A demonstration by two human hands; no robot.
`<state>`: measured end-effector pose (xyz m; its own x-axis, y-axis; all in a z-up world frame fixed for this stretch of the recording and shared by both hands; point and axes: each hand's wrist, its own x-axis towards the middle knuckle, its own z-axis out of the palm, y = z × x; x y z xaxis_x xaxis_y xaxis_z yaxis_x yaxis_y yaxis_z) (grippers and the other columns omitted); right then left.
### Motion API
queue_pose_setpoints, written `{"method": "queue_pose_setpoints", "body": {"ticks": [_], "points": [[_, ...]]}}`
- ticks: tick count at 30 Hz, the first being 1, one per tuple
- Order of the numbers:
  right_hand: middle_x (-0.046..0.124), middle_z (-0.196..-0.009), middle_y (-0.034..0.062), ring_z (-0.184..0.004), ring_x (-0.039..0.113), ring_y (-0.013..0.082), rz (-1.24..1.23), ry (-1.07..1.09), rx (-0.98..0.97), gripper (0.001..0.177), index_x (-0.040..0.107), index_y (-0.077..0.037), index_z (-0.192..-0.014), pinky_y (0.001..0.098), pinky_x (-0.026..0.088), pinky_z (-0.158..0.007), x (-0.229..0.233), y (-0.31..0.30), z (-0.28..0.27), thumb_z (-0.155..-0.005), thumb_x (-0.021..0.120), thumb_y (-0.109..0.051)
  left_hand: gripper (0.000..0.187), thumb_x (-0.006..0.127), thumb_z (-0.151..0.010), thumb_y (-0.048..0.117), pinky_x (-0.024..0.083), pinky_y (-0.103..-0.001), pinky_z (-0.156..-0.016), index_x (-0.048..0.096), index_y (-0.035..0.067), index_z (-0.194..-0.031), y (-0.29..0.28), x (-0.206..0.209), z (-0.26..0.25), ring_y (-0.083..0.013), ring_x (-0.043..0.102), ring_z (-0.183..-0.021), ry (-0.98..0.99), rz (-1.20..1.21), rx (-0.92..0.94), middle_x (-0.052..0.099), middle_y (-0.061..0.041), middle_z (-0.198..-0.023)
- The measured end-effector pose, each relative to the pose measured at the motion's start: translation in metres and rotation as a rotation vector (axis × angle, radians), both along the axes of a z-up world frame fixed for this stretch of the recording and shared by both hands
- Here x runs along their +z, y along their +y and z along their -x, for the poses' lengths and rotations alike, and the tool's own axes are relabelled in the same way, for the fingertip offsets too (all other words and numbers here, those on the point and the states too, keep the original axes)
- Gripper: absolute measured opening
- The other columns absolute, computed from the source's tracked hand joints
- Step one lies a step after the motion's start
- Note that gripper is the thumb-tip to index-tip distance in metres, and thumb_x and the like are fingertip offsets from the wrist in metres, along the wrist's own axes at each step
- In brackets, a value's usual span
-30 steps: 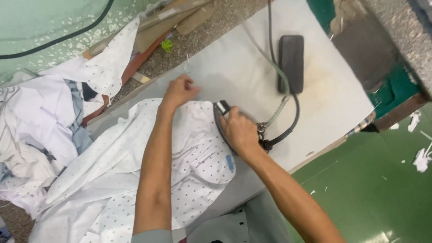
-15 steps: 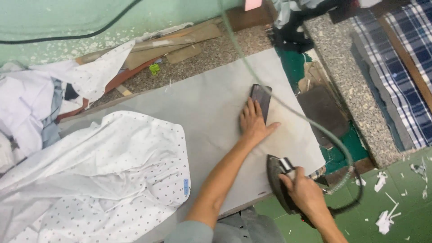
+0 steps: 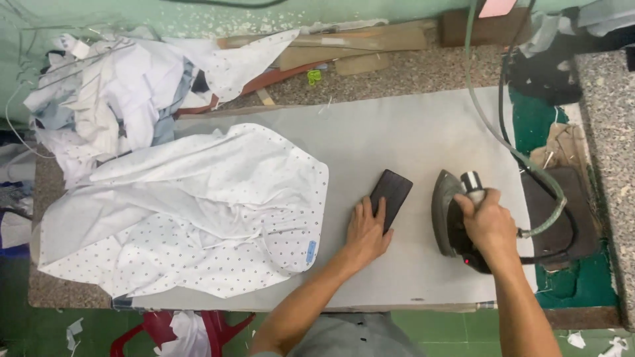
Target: The person irons a white patterned shirt on an ironing board, repeatedly smoothing and repositioning the fabric with both hands while using a steam iron. The person also uses a small black rectangular tool to press seams and edges during the process.
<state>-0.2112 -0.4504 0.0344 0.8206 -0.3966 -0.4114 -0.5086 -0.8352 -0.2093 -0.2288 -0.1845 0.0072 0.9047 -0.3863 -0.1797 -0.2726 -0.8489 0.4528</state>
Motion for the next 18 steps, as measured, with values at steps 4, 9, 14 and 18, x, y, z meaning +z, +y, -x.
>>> {"method": "queue_pose_setpoints", "body": {"ticks": [4, 9, 14, 18], "points": [[0.063, -0.128, 0.0406, -0.114, 0.063, 0.0597, 0.003, -0.092, 0.087, 0.069, 0.044, 0.003, -0.15, 0.0628, 0.053, -0.092, 0.031, 0.016, 0.021, -0.105, 0.051, -0.049, 0.067, 0.066, -0.094, 0.041, 0.04, -0.054, -0.101, 0.055, -0.004, -0.143, 0.067, 0.03, -0.049, -0.047, 0.05, -0.126, 0.065, 0.127, -0.145, 0.048, -0.037, -0.14], [0.055, -0.146, 0.0337, -0.133, 0.051, 0.0506, 0.723, -0.612, 0.434, 0.068, 0.063, 0.002, -0.148, 0.0543, 0.045, -0.104, -0.019, 0.033, 0.076, -0.081, 0.073, -0.004, 0.054, 0.063, -0.1, 0.037, 0.034, -0.054, -0.112, 0.059, 0.004, -0.142, 0.171, 0.038, -0.122, -0.0434, 0.044, -0.137, -0.163, -0.008, 0.002, 0.052, -0.03, -0.14], [0.051, -0.135, 0.0392, -0.122, 0.052, 0.056, 0.242, -0.525, 0.113, 0.078, 0.057, 0.002, -0.147, 0.0584, 0.04, -0.104, -0.05, 0.176, 0.024, -0.084, 0.077, -0.041, 0.068, 0.072, -0.094, 0.044, 0.031, -0.057, -0.115, 0.055, 0.004, -0.146, 0.199, -0.019, -0.18, -0.042, 0.045, -0.137, -0.158, -0.104, -0.185, 0.056, -0.026, -0.136], [0.055, -0.121, 0.0393, -0.105, 0.054, 0.0482, 0.269, -0.696, -0.109, 0.064, 0.067, 0.0, -0.139, 0.0462, 0.039, -0.093, -0.088, 0.23, -0.014, -0.085, 0.082, -0.03, 0.076, 0.084, -0.077, 0.055, 0.038, -0.054, -0.11, 0.066, 0.004, -0.129, 0.194, -0.031, -0.208, -0.0387, 0.057, -0.124, 0.183, -0.052, -0.236, 0.067, -0.021, -0.122]]}}
